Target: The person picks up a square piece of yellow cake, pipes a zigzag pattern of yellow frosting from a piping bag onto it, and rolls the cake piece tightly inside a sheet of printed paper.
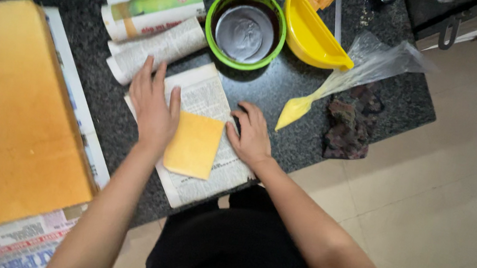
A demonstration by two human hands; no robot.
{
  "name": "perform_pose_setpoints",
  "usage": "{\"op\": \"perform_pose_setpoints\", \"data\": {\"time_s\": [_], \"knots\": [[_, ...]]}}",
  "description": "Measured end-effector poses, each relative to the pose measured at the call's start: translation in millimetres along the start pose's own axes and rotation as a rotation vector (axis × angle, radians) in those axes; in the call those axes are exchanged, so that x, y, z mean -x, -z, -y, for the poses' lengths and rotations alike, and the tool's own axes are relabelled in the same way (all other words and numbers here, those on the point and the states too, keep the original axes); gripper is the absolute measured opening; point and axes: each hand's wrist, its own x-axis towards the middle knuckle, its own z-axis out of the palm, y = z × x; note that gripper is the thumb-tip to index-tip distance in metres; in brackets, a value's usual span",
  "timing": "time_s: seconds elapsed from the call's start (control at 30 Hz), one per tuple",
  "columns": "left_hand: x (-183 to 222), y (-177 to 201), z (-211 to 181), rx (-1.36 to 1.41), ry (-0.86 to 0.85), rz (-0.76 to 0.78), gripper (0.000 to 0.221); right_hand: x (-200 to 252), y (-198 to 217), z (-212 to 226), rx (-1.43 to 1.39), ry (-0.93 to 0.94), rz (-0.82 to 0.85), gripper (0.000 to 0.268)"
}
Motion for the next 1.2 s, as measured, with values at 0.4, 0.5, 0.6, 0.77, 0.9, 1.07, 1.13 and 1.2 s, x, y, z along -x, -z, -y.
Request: {"op": "perform_pose_setpoints", "data": {"time_s": [0.4, 0.5, 0.6, 0.77, 0.9, 1.07, 1.13, 1.2], "knots": [[166.4, 31.8, 2.2, 0.293, 0.481, 0.263, 0.068, -34.1, 54.8, -148.9, 0.265, -0.672, -0.211, 0.070], [166.3, 31.5, 3.9, 0.387, 0.499, 0.328, 0.071, -43.0, 57.1, -166.4, 0.012, -0.928, -0.116, 0.068], [161.5, 31.2, 3.6, 0.409, 0.410, 0.287, 0.063, -42.9, 66.2, -176.2, -0.360, -0.993, -0.174, 0.048], [156.0, 29.4, 14.1, 0.390, 0.520, 0.356, 0.062, -15.1, 108.5, -154.0, -1.191, -1.126, -0.305, 0.042], [148.2, 22.6, 41.3, 0.234, 0.204, 0.232, 0.054, 10.3, 151.7, -70.3, -1.729, -0.648, -0.711, 0.023], [122.5, -1.0, 78.5, 0.144, -0.036, 0.192, 0.047, -16.2, 130.5, 45.5, -1.870, -0.588, -0.261, 0.016], [119.9, -9.7, 84.5, 0.093, -0.054, 0.232, 0.047, -22.7, 105.4, 77.0, -1.832, -0.723, -0.330, 0.019], [119.5, -12.5, 89.9, 0.074, -0.036, 0.257, 0.046, -25.5, 78.3, 98.5, -1.837, -0.734, -0.362, 0.027]]}}
